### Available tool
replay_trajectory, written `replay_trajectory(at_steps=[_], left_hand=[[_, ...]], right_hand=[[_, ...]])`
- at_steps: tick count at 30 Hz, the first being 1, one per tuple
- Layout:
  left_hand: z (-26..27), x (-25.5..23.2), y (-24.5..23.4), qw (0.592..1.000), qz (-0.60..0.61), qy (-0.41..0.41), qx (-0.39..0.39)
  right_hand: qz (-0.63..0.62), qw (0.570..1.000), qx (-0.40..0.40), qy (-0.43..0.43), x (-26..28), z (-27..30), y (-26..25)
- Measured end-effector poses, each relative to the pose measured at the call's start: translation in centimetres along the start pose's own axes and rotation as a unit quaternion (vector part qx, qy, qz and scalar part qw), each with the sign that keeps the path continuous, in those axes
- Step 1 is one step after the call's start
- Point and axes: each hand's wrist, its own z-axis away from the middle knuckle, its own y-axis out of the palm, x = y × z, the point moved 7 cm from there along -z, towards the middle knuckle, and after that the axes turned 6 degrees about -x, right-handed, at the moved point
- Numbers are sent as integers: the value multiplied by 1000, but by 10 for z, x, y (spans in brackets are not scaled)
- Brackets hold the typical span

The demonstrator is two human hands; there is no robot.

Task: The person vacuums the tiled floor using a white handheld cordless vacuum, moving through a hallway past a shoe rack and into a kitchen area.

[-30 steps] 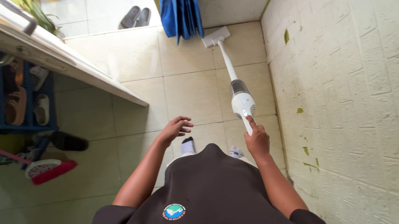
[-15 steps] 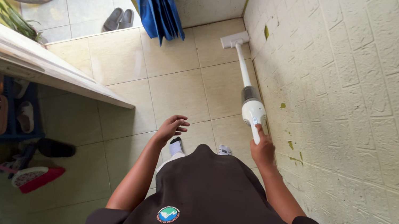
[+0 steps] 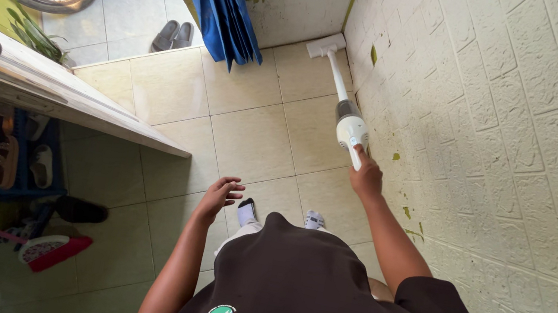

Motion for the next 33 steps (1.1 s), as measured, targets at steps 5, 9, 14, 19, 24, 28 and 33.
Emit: replay_trajectory(at_steps=[5,9,14,19,24,28,33], left_hand=[[-2,6,5,1000,7,-5,6],[-4,2,10,1000,2,-3,20],[-7,-9,7,999,-12,4,30],[-14,-14,19,998,-32,4,52],[-22,-28,50,993,-72,0,91],[-23,-45,71,991,-79,13,107],[-19,-55,71,990,-77,30,115]], right_hand=[[-81,992,-22,90,-11,-21,-4],[-205,968,-77,124,-19,-13,-13],[-360,878,-53,310,-45,19,-1],[-396,854,-86,326,-58,56,-31],[-280,916,20,287,-8,91,-114],[-273,919,80,272,56,104,-176],[-314,924,130,174,113,103,-183]])
